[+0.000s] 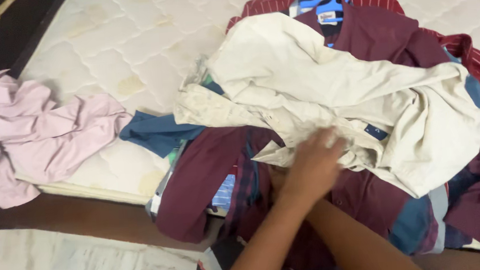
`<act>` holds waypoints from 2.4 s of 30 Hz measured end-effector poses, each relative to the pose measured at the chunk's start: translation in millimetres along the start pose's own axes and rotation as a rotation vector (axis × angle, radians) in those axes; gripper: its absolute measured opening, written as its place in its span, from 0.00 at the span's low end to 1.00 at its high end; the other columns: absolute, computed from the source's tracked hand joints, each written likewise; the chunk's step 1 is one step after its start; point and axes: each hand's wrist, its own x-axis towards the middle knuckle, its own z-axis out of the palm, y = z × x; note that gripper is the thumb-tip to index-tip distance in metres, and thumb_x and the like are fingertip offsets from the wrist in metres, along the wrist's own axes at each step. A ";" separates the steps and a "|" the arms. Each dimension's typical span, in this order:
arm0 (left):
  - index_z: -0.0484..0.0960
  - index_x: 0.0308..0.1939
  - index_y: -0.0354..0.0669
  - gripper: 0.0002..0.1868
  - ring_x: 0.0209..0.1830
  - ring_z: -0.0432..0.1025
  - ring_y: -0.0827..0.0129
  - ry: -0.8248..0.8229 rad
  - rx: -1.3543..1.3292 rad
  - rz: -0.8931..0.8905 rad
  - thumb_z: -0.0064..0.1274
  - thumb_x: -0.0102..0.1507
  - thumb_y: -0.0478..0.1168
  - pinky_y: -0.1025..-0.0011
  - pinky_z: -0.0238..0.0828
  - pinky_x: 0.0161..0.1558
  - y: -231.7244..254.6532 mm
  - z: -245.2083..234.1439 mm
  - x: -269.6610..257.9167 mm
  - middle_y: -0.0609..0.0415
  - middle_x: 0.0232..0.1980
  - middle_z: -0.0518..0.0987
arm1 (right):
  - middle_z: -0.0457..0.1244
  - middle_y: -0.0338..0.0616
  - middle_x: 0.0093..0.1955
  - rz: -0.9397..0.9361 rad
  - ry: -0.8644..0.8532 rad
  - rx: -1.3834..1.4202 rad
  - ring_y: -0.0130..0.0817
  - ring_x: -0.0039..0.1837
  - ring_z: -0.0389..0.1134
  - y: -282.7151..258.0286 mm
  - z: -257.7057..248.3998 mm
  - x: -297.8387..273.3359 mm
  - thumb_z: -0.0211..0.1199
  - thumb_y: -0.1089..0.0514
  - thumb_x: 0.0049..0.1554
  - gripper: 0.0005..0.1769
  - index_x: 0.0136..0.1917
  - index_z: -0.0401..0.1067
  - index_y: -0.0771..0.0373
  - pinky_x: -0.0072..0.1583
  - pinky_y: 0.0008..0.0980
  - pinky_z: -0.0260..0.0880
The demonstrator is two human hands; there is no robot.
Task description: The person places shirts on hangers and buttons them. The person handles a blue shirt, a maroon shirt, and a white patterned shirt, placing each on a blue plastic hanger and fastening the buttons from top to bottom.
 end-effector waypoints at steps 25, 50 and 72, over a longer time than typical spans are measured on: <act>0.79 0.44 0.44 0.13 0.50 0.78 0.50 -0.086 -0.145 -0.111 0.62 0.57 0.36 0.56 0.74 0.49 -1.6 27.7 8.8 0.46 0.76 0.66 | 0.51 0.68 0.75 -0.071 0.201 0.153 0.62 0.73 0.52 -8.8 -3.7 -3.7 0.69 0.39 0.51 0.51 0.78 0.50 0.61 0.69 0.54 0.52; 0.82 0.51 0.39 0.17 0.46 0.73 0.57 0.089 -0.053 0.322 0.54 0.59 0.29 0.62 0.73 0.45 12.9 -11.7 2.3 0.52 0.46 0.76 | 0.66 0.55 0.53 0.358 0.632 2.365 0.40 0.50 0.71 112.6 -113.1 -85.5 0.54 0.52 0.65 0.19 0.58 0.65 0.73 0.51 0.39 0.74; 0.78 0.64 0.50 0.20 0.51 0.79 0.64 0.032 -0.283 0.469 0.54 0.68 0.31 0.67 0.76 0.49 128.8 -37.9 -12.7 0.58 0.58 0.78 | 0.62 0.55 0.54 0.291 0.115 1.240 0.38 0.54 0.69 216.2 -150.1 -175.1 0.64 0.72 0.46 0.30 0.63 0.64 0.71 0.54 0.38 0.70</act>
